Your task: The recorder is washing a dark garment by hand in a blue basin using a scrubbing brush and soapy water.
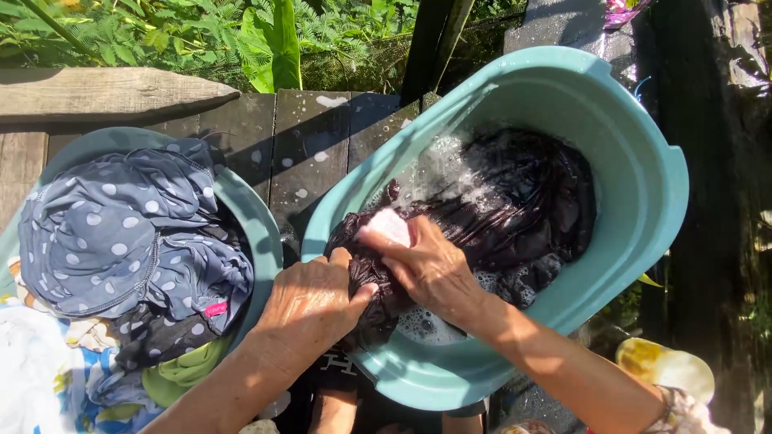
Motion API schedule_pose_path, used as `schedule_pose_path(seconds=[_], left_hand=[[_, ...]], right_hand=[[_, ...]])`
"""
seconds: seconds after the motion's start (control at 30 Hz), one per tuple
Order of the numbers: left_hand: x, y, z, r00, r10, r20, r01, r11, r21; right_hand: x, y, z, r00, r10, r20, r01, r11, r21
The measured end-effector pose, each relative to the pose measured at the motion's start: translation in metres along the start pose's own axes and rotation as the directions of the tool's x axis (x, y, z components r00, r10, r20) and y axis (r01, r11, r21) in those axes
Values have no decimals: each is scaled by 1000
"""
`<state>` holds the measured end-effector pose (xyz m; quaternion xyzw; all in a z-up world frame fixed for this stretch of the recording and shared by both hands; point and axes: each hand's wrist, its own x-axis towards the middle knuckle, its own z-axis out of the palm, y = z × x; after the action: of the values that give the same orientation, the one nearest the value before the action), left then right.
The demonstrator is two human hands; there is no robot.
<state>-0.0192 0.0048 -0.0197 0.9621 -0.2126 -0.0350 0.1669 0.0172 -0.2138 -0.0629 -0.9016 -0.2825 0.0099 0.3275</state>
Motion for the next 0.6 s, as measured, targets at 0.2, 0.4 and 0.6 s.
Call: schedule_pose_path(seconds=[0.2, 0.4, 0.6], left_hand=[[5, -2, -2, 989, 141, -40, -136, 985, 105], [19, 5, -16, 991, -97, 92, 99, 995, -15], [6, 5, -8, 991, 112, -78, -100, 984, 147]], right_hand=[[-1, 176, -54, 997, -38, -74, -30, 664, -747], [17, 80, -54, 958, 177, -224, -268, 826, -495], [-8, 74, 6, 997, -69, 28, 74, 957, -279]])
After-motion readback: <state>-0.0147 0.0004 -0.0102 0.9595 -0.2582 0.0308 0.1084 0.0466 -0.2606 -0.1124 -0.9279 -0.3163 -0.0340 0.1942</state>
